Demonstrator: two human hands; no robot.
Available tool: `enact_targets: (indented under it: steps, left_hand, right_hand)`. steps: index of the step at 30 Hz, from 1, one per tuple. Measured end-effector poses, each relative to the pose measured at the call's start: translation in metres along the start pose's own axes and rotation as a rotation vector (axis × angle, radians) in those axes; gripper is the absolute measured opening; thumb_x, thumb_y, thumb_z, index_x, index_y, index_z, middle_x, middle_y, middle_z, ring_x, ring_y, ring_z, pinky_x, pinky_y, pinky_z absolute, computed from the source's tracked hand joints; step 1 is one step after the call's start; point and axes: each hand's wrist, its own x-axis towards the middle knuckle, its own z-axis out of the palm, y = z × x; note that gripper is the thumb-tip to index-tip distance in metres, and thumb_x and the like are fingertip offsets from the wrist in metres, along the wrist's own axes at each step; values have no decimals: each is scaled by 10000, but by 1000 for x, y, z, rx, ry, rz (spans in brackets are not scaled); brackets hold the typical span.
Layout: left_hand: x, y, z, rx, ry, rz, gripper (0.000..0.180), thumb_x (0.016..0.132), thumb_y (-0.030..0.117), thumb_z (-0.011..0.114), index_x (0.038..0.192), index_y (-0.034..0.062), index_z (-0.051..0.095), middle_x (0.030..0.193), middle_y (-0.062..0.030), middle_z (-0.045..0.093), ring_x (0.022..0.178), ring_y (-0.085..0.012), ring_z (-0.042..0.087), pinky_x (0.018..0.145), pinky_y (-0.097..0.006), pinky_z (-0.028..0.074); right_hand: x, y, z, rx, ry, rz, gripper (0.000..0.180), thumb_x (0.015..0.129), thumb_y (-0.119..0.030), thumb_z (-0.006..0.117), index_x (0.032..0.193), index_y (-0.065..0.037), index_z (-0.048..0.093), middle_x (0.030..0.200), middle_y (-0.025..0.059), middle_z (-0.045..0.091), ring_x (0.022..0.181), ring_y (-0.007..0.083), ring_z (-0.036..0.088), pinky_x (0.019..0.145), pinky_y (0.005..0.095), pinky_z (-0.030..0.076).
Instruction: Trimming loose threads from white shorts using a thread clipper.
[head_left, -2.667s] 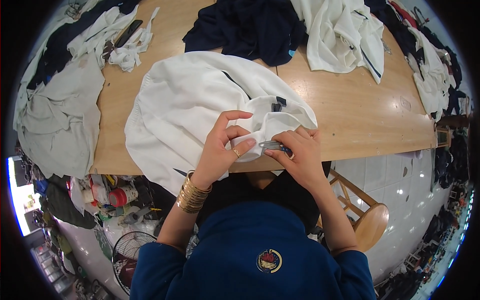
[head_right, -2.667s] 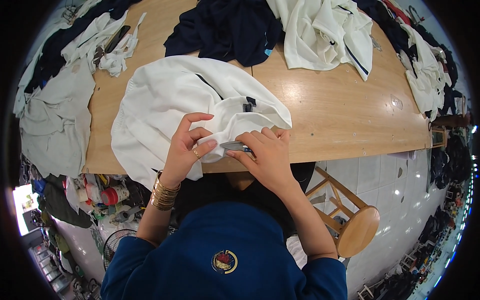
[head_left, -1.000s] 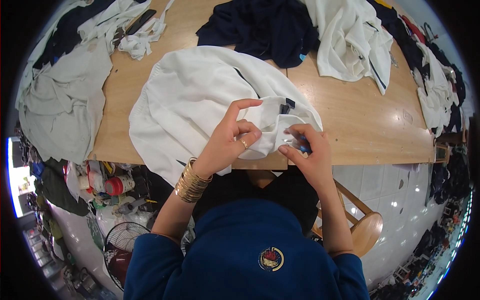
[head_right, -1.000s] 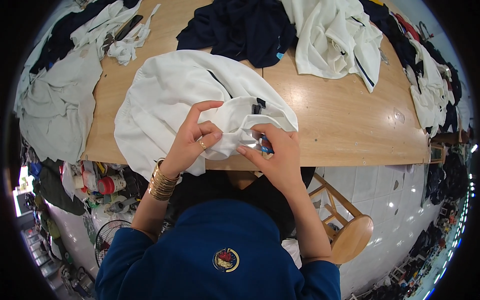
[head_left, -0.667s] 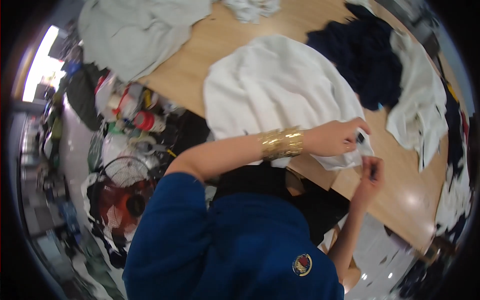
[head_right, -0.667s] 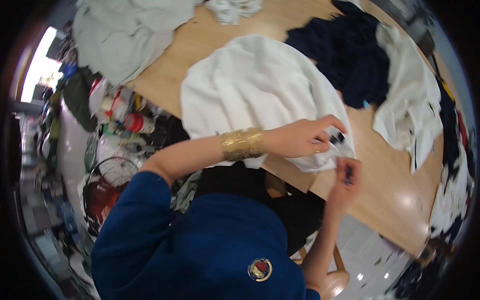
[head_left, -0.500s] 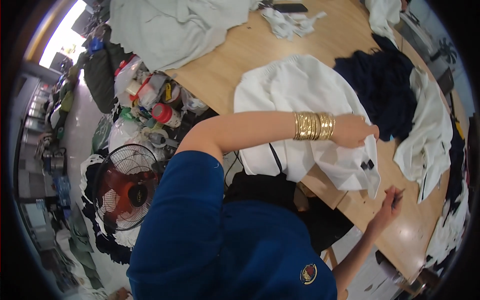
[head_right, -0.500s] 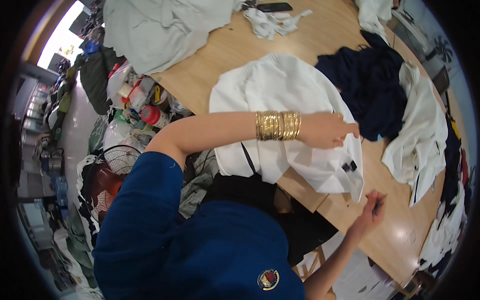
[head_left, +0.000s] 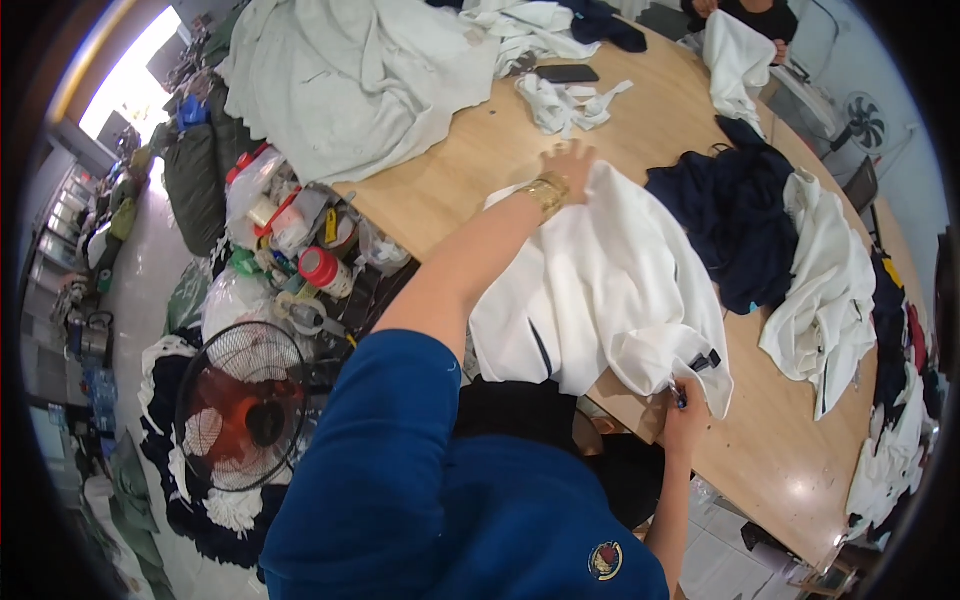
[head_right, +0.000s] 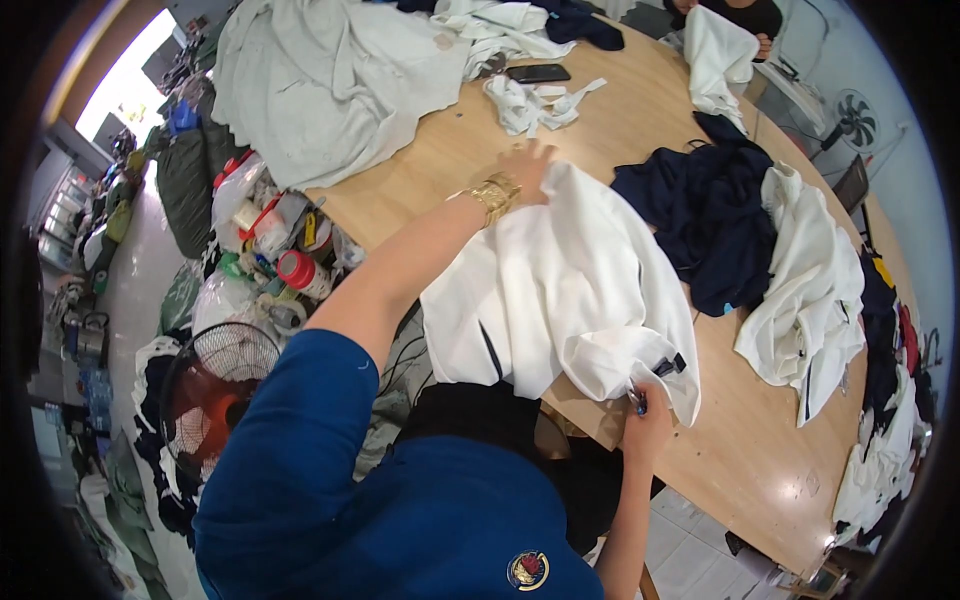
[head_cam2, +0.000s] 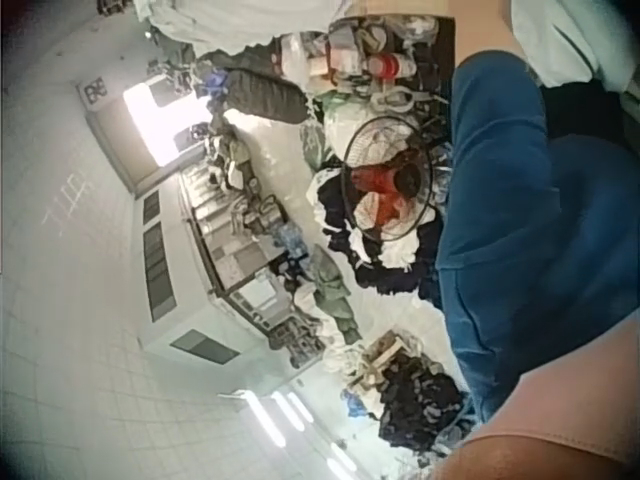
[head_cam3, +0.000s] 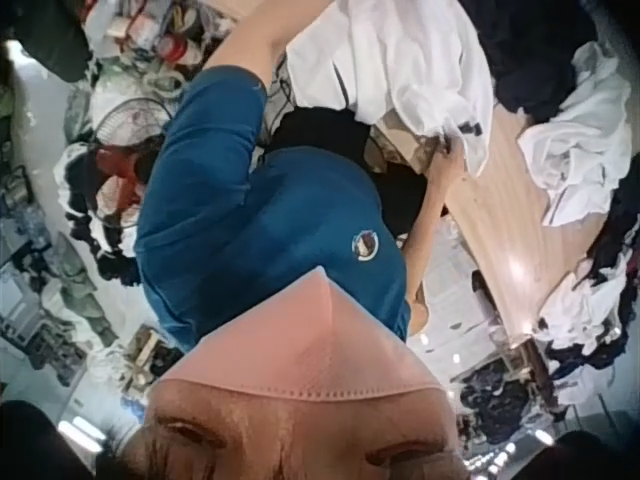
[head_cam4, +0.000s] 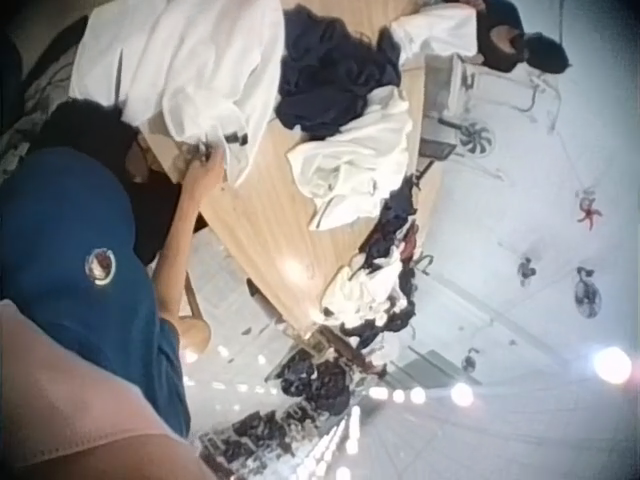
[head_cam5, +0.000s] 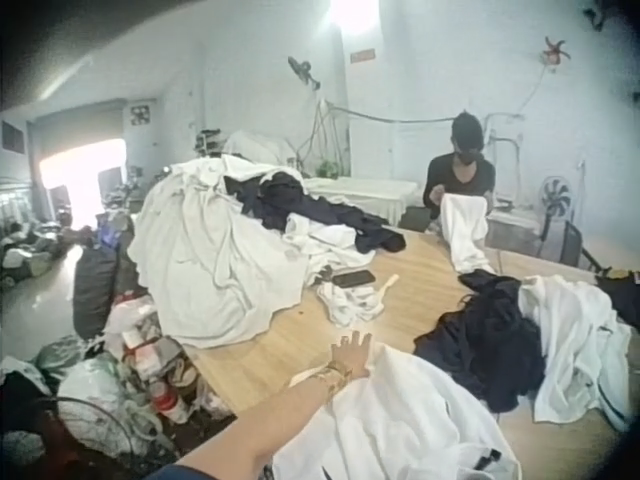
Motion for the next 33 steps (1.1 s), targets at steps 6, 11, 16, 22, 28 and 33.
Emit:
enact_targets:
  steps: [6,11,16,22,28,33]
  left_hand:
    - [5,0,6,-46,-274,-225,847,610,342,768,1294,77,345,1173,-131,545,1066,-281,542,858,-459,447]
    - [22,-7,35,-415,-423,-119,534,600,280,750,1020,-6,585,829,-138,656,712,-253,646,650,-377,524]
    - [8,11,39,-673,-611,-83,311,622,266,732,717,-16,641,714,-123,650,579,-193,624,501,-305,500]
    - [-7,38,-9,-1169,-652,-305,216,741,198,647,852,22,588,729,-60,600,593,-160,581,532,-260,491]
    - [-73,179,-129,-1620,-453,93,310,842,188,589,1032,52,386,837,-91,597,746,-186,639,621,-292,537]
    - [-85,221,-180,-1597,-287,792,452,799,38,624,1134,31,320,1038,-138,578,882,-183,608,701,-279,516]
  right_hand:
    - [41,79,-97,443,351,282,102,857,-91,564,916,-14,596,715,-14,547,654,84,483,589,225,390]
    - [77,85,-150,431,438,464,191,842,-98,580,1014,-16,562,735,7,551,681,96,488,640,223,388]
    - [61,176,-129,45,442,484,468,730,-123,675,1150,-2,508,944,101,567,826,207,527,771,323,426]
    - [28,192,-117,-391,484,468,560,690,-115,686,1200,-7,482,1119,163,529,991,286,531,875,386,420]
    - [59,-72,-119,534,-135,9,702,755,-206,688,1343,-50,337,1202,155,528,1112,234,495,940,348,390]
    - [88,-95,-147,976,217,209,329,724,-16,543,1050,-9,588,928,73,626,872,148,585,753,266,463]
